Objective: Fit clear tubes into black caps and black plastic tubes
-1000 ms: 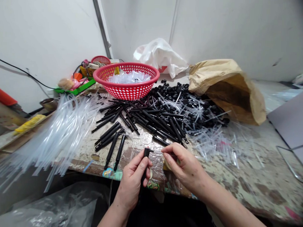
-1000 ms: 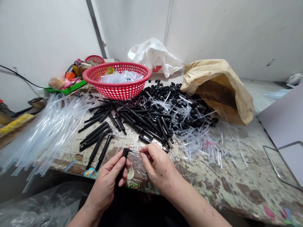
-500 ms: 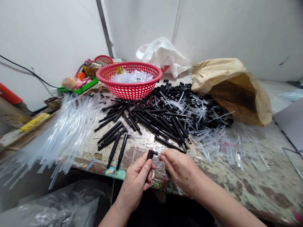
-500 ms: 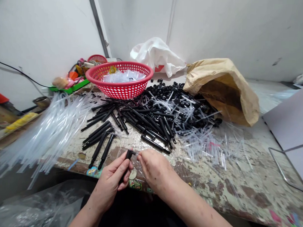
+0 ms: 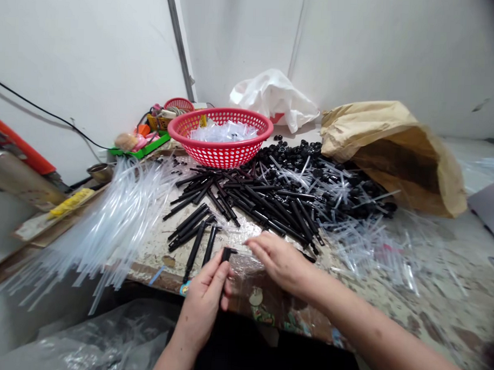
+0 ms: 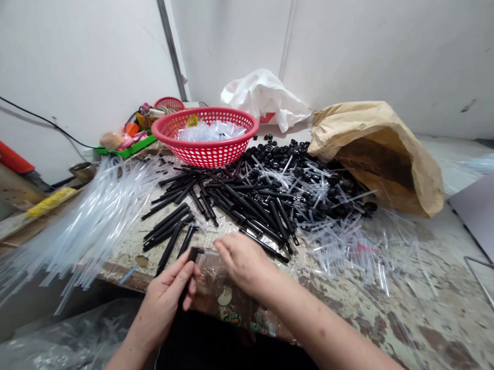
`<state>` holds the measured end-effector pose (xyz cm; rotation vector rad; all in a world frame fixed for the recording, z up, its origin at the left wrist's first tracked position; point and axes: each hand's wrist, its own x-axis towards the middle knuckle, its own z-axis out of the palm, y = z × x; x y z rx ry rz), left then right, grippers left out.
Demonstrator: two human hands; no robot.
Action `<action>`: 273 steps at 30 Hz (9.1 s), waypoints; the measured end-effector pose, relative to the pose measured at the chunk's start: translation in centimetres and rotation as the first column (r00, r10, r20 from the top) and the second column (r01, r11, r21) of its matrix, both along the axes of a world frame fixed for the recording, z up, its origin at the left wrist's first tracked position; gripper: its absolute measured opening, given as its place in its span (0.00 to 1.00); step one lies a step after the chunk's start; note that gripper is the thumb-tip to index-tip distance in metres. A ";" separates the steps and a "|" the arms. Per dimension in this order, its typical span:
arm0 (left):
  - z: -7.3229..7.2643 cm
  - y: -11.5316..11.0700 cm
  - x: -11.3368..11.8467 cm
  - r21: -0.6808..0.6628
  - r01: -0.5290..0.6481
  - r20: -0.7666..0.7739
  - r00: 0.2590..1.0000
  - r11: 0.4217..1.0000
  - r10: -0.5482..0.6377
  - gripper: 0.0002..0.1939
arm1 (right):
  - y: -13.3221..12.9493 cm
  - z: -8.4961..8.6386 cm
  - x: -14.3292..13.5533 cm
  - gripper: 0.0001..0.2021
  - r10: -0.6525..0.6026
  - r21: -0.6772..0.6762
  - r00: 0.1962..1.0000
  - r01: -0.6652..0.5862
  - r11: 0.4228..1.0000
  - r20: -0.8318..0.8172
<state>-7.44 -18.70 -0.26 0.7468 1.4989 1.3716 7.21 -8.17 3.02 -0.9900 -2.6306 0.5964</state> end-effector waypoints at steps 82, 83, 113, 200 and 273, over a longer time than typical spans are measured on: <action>-0.8 3.0 5.0 0.145 0.139 0.295 0.939 0.980 -0.177 0.22 | -2.5 1.2 9.2 0.07 -0.341 -0.212 0.893 0.287 0.934 -0.294; -0.5 2.9 5.1 0.149 0.121 0.317 0.934 0.981 -0.163 0.21 | -2.6 1.4 8.8 0.07 -0.379 -0.303 0.864 0.284 0.910 -0.330; 2.1 0.6 6.2 0.062 0.284 0.278 0.916 0.957 -0.290 0.19 | -3.7 2.1 6.3 0.14 -0.147 -0.066 0.955 0.135 0.989 -0.258; -2.0 3.9 3.7 0.079 0.224 0.166 0.958 0.971 -0.235 0.26 | -1.6 -0.7 10.4 0.09 -0.139 0.302 0.979 0.090 0.949 0.147; 2.2 0.6 5.3 0.147 0.244 0.399 0.872 0.958 -0.283 0.22 | -3.5 2.7 6.4 0.10 -0.150 -0.163 0.925 0.098 0.982 -0.348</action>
